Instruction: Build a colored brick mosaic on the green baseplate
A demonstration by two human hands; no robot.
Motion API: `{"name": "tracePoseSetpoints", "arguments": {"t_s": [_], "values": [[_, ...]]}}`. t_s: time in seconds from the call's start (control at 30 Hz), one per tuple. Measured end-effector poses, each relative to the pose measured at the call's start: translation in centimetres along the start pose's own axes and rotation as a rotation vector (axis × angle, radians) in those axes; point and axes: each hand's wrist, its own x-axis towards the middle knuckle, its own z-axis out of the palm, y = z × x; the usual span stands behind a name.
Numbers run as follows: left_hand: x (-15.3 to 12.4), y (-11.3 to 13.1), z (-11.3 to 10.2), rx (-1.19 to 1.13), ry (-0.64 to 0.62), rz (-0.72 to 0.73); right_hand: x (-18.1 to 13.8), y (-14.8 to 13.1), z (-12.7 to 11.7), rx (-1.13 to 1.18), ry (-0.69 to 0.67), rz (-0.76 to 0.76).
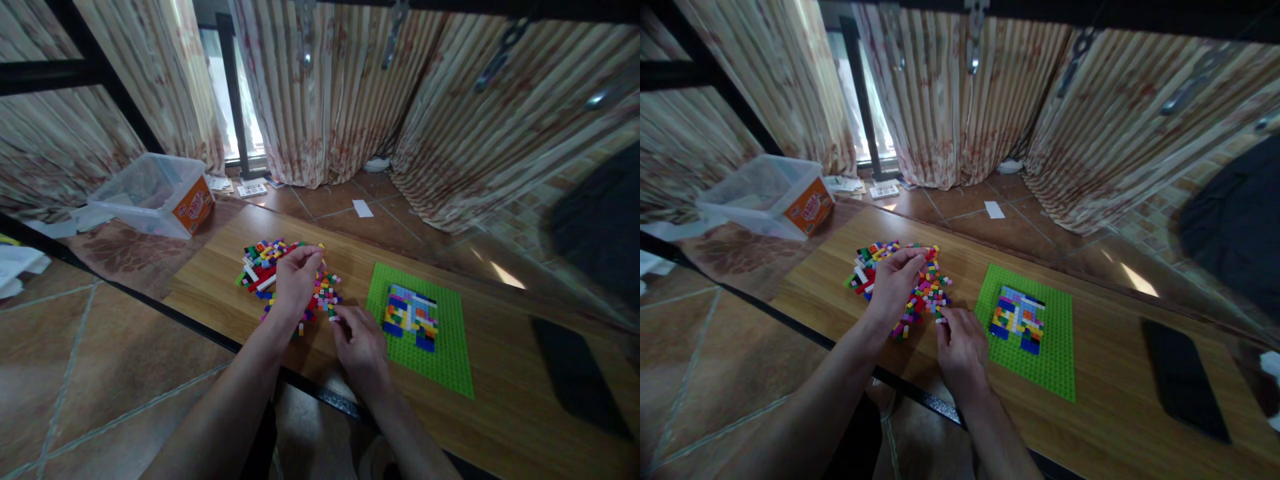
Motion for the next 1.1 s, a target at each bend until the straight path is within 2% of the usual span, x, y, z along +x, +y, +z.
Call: {"name": "tracePoseSetpoints", "arguments": {"t_s": [0.13,0.3,0.5,0.63,0.73,0.87,0.97,1.1], "values": [[-0.3,0.1,0.2,0.010,-0.031,-0.024,0.0,0.1,0.5,0.045,0.028,-0.042],[-0.6,0.0,0.5,0.112,-0.045,-0.040,0.1,0.1,0.0,0.159,0.033,-0.032],[-0.9,-1.0,1.2,0.225,-0.153,-0.052,0.2,0.2,-0.4,0.159,0.047,-0.027],[-1.2,-1.0,1.5,0.352,-0.279,-0.006,0.7,-0.2,-1.3,0.200,0.117,0.034],[-1.6,-0.8,1.8,0.451,-0.470,0.024,1.3,-0.1,-2.6,0.238,0.225,0.145],[-2.4,-1.1,2.2,0.412,-0.708,-0.063,1.5,0.4,-3.7,0.274,0.297,0.195],[-2.6,-1.7,2.5,0.342,-0.752,-0.153,1.3,0.7,-4.0,0.284,0.287,0.179],[-2.8,-1.8,3.0,0.316,-0.699,-0.245,1.1,1.0,-4.6,0.292,0.267,0.152]]}}
